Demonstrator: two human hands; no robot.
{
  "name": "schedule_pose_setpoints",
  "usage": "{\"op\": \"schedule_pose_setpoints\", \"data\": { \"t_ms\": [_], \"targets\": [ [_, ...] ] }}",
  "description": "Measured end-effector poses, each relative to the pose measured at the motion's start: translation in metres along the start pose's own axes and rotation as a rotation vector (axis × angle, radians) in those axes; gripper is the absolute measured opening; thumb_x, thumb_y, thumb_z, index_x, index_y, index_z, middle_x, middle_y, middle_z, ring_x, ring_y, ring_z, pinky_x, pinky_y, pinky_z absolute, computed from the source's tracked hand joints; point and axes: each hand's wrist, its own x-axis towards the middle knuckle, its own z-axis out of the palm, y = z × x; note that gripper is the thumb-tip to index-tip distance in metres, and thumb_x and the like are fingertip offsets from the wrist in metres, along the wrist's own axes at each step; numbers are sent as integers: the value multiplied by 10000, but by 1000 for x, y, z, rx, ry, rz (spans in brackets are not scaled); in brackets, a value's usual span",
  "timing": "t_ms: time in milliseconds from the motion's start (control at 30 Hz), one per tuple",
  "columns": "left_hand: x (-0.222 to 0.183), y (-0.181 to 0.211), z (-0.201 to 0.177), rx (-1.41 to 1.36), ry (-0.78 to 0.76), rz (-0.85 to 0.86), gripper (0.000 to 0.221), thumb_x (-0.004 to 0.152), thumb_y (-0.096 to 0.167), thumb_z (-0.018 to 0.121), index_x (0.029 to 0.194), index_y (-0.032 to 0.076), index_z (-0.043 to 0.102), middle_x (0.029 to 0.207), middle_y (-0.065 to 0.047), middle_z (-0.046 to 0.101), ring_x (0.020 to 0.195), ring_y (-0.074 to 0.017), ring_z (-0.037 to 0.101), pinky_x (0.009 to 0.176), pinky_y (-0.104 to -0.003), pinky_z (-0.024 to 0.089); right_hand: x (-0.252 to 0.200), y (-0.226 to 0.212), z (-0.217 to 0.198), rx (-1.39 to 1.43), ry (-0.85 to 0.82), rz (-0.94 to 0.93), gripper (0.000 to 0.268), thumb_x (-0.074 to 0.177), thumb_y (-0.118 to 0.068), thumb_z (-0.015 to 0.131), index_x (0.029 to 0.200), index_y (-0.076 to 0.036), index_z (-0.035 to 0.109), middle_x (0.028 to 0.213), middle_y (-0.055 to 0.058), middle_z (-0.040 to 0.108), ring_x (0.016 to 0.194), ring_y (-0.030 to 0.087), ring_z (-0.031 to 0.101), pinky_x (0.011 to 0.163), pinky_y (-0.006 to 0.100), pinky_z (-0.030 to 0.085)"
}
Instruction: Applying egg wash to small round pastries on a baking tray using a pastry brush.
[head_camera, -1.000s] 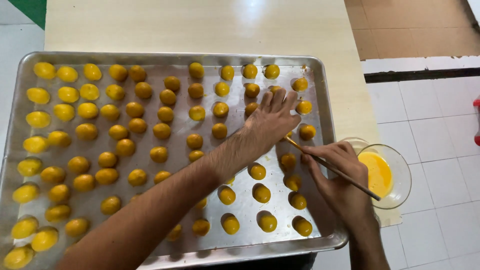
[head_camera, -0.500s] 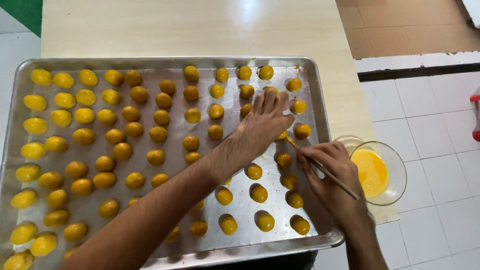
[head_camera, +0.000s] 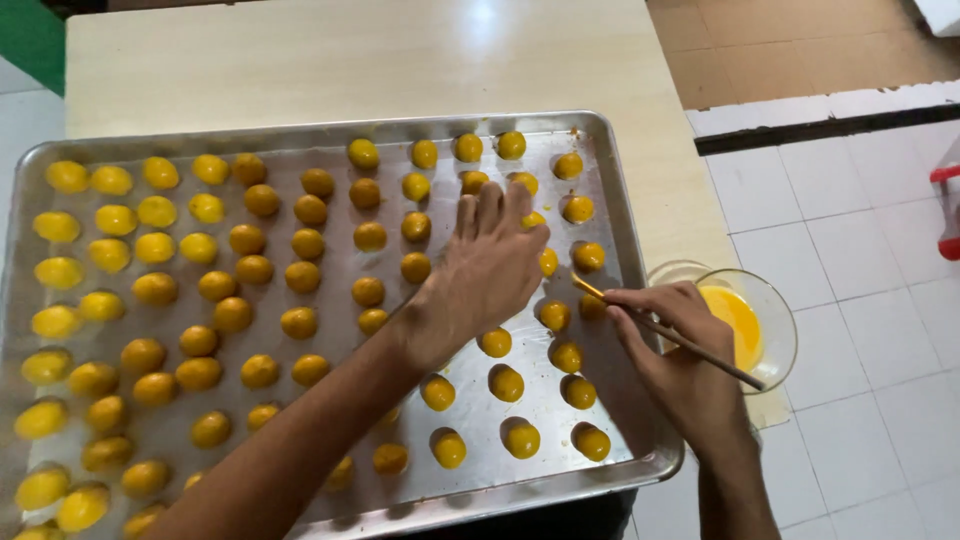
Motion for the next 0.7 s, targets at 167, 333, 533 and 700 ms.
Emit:
{"op": "schedule_pose_setpoints", "data": {
  "t_ms": [167, 333, 533, 700],
  "targets": [
    [-12, 5, 2, -74, 104, -16, 152, 1013, 217, 473, 951, 130, 582, 1170, -158, 489, 979, -328, 445, 829, -472, 423, -29, 12, -47, -62, 236, 203, 55, 993, -43, 705, 1035, -29, 737, 1022, 84, 740, 991, 174, 654, 824, 292, 533],
    [-31, 10, 19, -106, 167, -63, 78, 921, 134, 634, 997, 119, 628, 1172, -105, 491, 1019, -328, 440, 887, -436, 436, -45, 39, -71, -170, 294, 432, 72, 1043, -134, 686, 1034, -90, 742, 1030, 18, 721, 905, 143, 547, 775, 294, 455],
    [-40, 14, 19, -278, 12, -172, 179, 1028, 197, 506, 1001, 142, 674, 1202, -108, 496, 1119, -360, 387, 973, -488, 396, -48, 47, -70, -214, 151, 636, 148, 973, -250, 703, 1057, -153, 777, 1071, 44, 694, 927, 151, 654, 833, 332, 477],
    [-62, 25, 12, -439, 43, -283, 269, 944, 117, 502, 1138, 187, 674, 1233, -89, 480, 1151, -363, 384, 1037, -572, 329, -55, 38, -73, -179, 303, 515, 107, 1015, -173, 716, 1085, -111, 769, 1061, 30, 697, 895, 166, 534, 815, 312, 475]
  ]
}}
